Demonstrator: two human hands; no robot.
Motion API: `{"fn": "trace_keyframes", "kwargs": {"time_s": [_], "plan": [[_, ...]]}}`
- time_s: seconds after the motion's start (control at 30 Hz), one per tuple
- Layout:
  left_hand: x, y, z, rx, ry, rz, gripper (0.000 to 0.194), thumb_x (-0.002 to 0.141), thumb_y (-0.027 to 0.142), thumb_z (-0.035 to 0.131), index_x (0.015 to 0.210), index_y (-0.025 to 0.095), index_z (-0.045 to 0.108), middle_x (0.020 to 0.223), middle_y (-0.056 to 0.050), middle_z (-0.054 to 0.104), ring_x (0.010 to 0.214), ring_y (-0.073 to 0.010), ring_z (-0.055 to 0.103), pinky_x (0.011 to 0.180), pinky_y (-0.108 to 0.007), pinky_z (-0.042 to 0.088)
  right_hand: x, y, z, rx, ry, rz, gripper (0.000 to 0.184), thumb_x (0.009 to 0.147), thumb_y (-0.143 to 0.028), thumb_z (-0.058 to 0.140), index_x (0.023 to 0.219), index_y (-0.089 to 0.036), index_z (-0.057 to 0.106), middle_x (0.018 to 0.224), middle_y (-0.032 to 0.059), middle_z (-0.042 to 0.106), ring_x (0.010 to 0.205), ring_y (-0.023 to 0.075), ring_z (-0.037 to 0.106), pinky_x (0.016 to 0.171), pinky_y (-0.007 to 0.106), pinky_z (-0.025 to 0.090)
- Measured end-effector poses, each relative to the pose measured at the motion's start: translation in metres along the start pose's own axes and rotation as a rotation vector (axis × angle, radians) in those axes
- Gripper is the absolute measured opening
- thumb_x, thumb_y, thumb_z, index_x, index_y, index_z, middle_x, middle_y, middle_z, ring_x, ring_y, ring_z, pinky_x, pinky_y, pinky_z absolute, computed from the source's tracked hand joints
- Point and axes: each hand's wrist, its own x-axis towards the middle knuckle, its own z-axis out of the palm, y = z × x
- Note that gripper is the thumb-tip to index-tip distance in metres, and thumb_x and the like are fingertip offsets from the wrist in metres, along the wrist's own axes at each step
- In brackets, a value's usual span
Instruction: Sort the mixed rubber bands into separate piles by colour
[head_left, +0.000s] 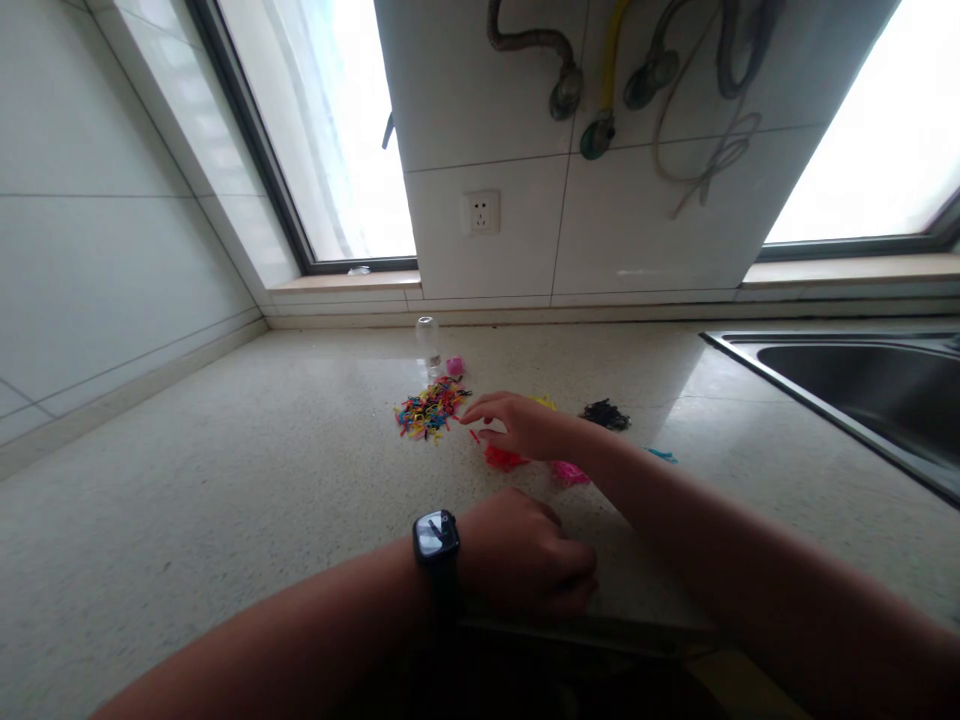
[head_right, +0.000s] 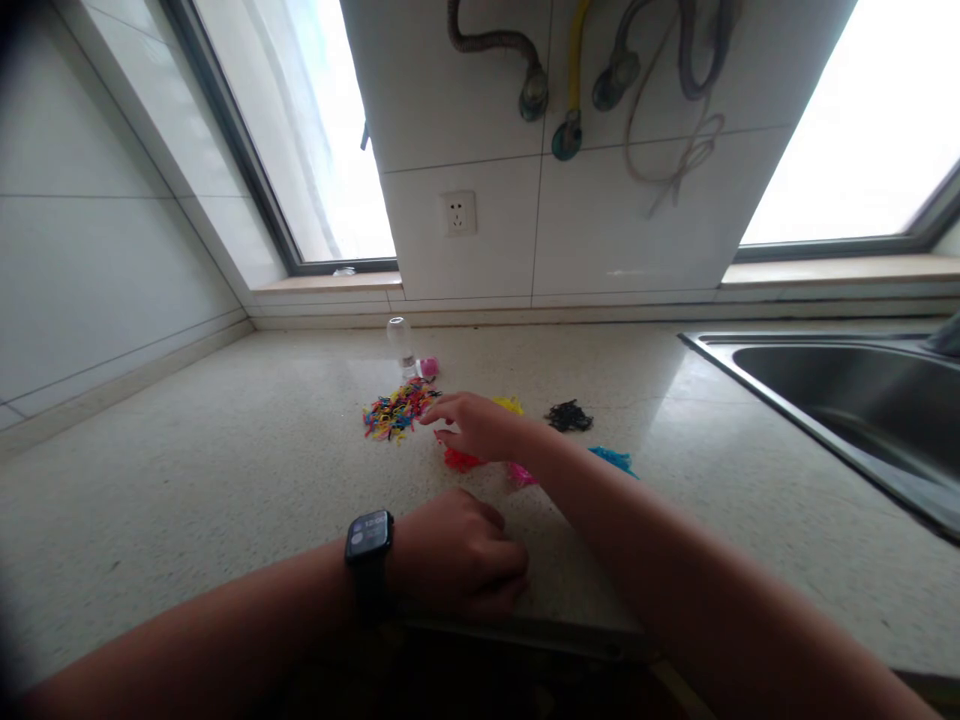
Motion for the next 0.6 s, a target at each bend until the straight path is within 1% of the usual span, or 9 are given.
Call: {"fn": "trace_keyframes", "kwargs": {"time_s": [0.07, 0.13, 0.23, 0.3, 0.37, 0.47, 0.6], "plan": [[-0.001, 0.000, 0.000, 0.001, 0.002, 0.000, 0.030, 0.094, 0.038, 0.050, 0.072, 0.020, 0.060, 0.054, 0.000, 0.060, 0.052, -0.0151, 0.060, 0.047, -0.032, 0.031, -0.002, -0.002, -0.003, 0.016, 0.039, 0.018, 0.034, 0.088, -0.011, 0.059, 0.119, -0.020, 0.070, 0.121, 0.0087, 0.070, 0.113, 0.0208, 0.063, 0.102, 0.037, 0.044], [-0.001, -0.001, 0.001, 0.004, 0.002, 0.000, 0.031, 0.094, 0.039, 0.049, 0.072, 0.020, 0.059, 0.055, 0.000, 0.060, 0.053, -0.0154, 0.060, 0.047, -0.032, 0.031, -0.005, -0.004, -0.009, 0.025, 0.082, 0.048, 0.033, 0.087, -0.010, 0.060, 0.117, -0.020, 0.071, 0.115, 0.0086, 0.071, 0.105, 0.0200, 0.065, 0.097, 0.036, 0.047], [-0.002, -0.001, 0.001, 0.005, -0.002, -0.004, 0.030, 0.095, 0.039, 0.047, 0.074, 0.021, 0.058, 0.057, 0.000, 0.061, 0.055, -0.0159, 0.061, 0.048, -0.032, 0.032, -0.013, -0.006, -0.024, 0.034, 0.185, 0.116, 0.024, 0.084, -0.014, 0.065, 0.106, -0.019, 0.075, 0.102, 0.0075, 0.073, 0.091, 0.0185, 0.065, 0.086, 0.033, 0.049], [-0.003, -0.001, 0.002, 0.002, -0.004, -0.005, 0.030, 0.096, 0.038, 0.047, 0.074, 0.021, 0.058, 0.057, 0.000, 0.062, 0.055, -0.0158, 0.061, 0.049, -0.031, 0.033, -0.020, -0.006, -0.037, 0.034, 0.253, 0.163, 0.017, 0.083, -0.020, 0.068, 0.098, -0.020, 0.077, 0.093, 0.0057, 0.073, 0.084, 0.0177, 0.064, 0.079, 0.031, 0.049], [-0.003, -0.001, 0.002, -0.006, -0.010, -0.005, 0.029, 0.095, 0.037, 0.047, 0.073, 0.020, 0.057, 0.057, 0.000, 0.062, 0.055, -0.0153, 0.061, 0.050, -0.031, 0.034, -0.030, -0.004, -0.050, 0.026, 0.302, 0.197, 0.012, 0.083, -0.027, 0.070, 0.091, -0.022, 0.077, 0.086, 0.0042, 0.073, 0.079, 0.0168, 0.062, 0.074, 0.031, 0.048], [-0.002, 0.000, 0.002, -0.010, -0.024, 0.000, 0.028, 0.095, 0.035, 0.048, 0.073, 0.020, 0.056, 0.058, 0.000, 0.062, 0.055, -0.0148, 0.060, 0.050, -0.030, 0.035, -0.049, 0.001, -0.065, 0.017, 0.362, 0.229, 0.014, 0.082, -0.034, 0.071, 0.086, -0.022, 0.078, 0.081, 0.0040, 0.072, 0.073, 0.0156, 0.060, 0.070, 0.031, 0.047], [-0.001, 0.001, 0.001, 0.001, -0.035, -0.008, 0.026, 0.093, 0.034, 0.049, 0.072, 0.020, 0.055, 0.056, 0.000, 0.059, 0.054, -0.0148, 0.058, 0.049, -0.030, 0.033, -0.074, 0.013, -0.070, 0.079, 0.504, 0.302, 0.017, 0.080, -0.035, 0.072, 0.084, -0.019, 0.077, 0.070, 0.0025, 0.069, 0.063, 0.0135, 0.054, 0.061, 0.028, 0.044]]}}
